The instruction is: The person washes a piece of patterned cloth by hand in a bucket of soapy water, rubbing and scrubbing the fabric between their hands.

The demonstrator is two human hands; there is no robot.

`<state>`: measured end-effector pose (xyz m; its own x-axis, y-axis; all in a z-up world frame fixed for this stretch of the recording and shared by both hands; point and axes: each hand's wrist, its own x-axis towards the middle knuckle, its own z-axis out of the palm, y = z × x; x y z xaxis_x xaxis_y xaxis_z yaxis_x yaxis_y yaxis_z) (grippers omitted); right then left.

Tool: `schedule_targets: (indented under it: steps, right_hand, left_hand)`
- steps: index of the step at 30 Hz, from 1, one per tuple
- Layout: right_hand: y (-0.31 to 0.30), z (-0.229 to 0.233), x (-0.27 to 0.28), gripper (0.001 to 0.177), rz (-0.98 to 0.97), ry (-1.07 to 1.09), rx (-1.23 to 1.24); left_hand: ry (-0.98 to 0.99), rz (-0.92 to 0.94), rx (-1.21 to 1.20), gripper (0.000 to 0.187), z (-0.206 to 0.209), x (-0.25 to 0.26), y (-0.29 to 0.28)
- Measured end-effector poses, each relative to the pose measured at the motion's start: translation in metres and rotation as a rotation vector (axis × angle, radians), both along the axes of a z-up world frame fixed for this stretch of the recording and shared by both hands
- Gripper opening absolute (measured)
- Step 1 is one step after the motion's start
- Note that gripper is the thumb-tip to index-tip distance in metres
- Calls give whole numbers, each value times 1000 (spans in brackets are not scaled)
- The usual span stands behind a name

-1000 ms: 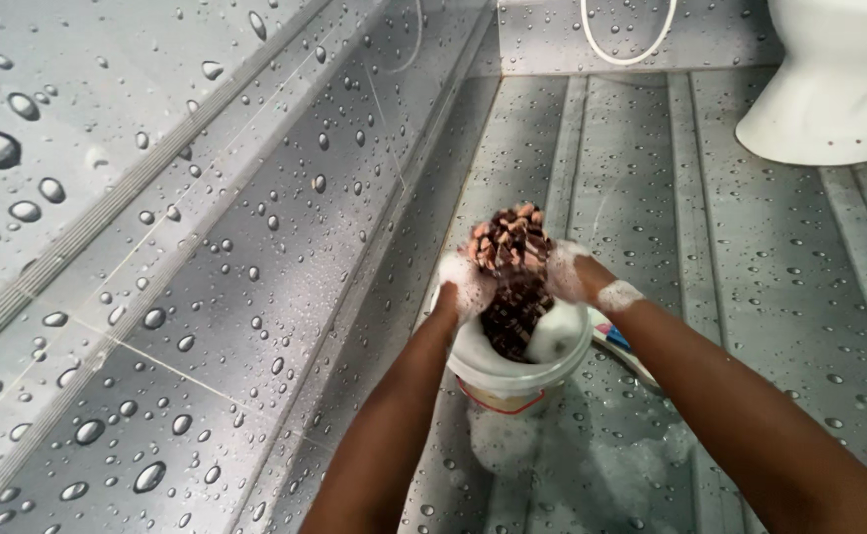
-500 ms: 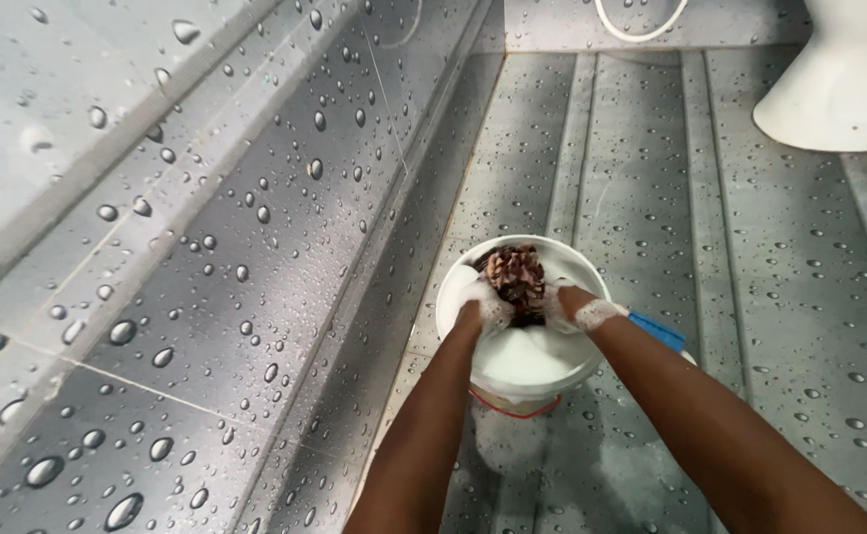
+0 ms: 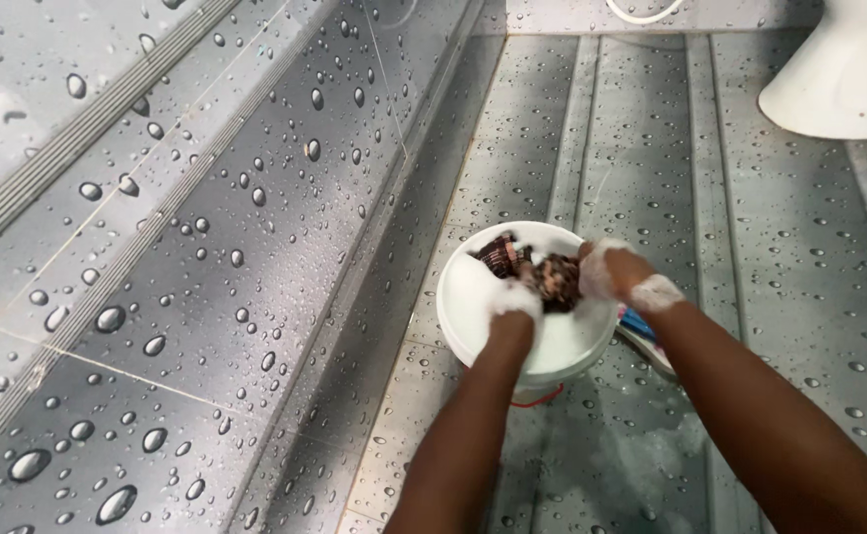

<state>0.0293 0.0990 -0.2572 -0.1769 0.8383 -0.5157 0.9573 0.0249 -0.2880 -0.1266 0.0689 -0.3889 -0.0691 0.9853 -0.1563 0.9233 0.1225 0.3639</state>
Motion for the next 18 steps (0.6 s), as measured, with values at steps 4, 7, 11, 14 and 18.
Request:
schedule_targets:
  steps: [4, 7, 11, 14, 18]
  right_hand:
    - [-22, 41, -4, 50, 92, 309, 204]
    - [-36, 48, -21, 49, 440, -175, 142]
    - [-40, 27, -21, 53, 564, -287, 96]
    - [-33, -10, -17, 37, 544, -114, 270]
    - [-13, -63, -24, 36, 483, -100, 245]
  left_hand:
    - [-27, -57, -72, 52, -8, 10, -3]
    - [-70, -138, -172, 51, -16, -18, 1]
    - [-138, -210, -298, 50, 1, -48, -7]
    - [-146, -240, -347, 49, 6, -52, -5]
    - [-50, -243, -334, 48, -5, -45, 2]
